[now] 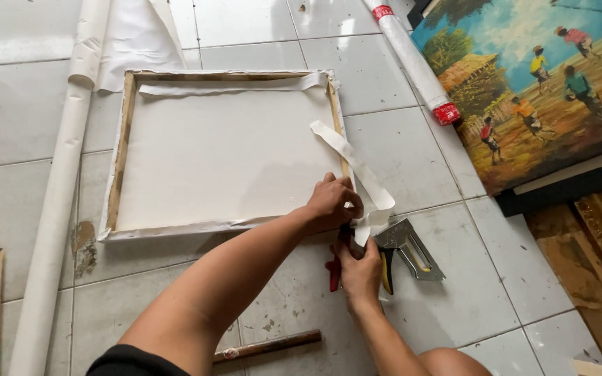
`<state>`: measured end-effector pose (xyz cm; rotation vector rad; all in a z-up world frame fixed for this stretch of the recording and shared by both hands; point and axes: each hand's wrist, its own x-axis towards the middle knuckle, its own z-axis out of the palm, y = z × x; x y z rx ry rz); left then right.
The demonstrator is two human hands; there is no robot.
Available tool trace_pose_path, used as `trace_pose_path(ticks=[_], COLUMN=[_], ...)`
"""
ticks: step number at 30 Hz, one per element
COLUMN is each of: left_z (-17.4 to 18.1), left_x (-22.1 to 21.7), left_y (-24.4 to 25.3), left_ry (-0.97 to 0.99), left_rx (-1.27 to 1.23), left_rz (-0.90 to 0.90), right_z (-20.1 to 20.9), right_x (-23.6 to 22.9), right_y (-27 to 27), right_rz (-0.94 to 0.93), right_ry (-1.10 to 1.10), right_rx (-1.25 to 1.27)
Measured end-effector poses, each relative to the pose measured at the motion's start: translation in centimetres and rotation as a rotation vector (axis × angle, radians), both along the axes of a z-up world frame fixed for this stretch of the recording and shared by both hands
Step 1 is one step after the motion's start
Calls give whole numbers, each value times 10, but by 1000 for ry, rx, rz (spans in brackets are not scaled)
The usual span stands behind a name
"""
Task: Trimming excess canvas from a wooden frame using a utility knife.
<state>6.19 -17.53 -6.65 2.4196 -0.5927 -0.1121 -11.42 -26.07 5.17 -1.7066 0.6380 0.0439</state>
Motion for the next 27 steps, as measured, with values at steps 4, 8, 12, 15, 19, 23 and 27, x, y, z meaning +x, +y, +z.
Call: trace_pose_path(ticks=[4,8,12,15,19,23,27], left_z=[19,11,20,60,88,75,68], left_x=[-14,-13,-11,-12,-3,-10,-41], left_y=[11,5,5,0,11,45,63], left_ry=[97,169,127,347,262,396,452], left_rx=[-112,-160,-92,-289,-240,95,-205], left_rz=[60,126,103,160,14,25,184], right_z=[-20,2,28,10,-3,-9,-35], right_x=[15,20,-1,-1,-2,5,23], right_y=[-16,-6,19,8,4,-7,-22], right_rz=[22,46,85,119,120,115,68], right_ry=[-54,7,53,123,124,123,73], right_rx=[-5,-118,-108,99,72,-28,-52])
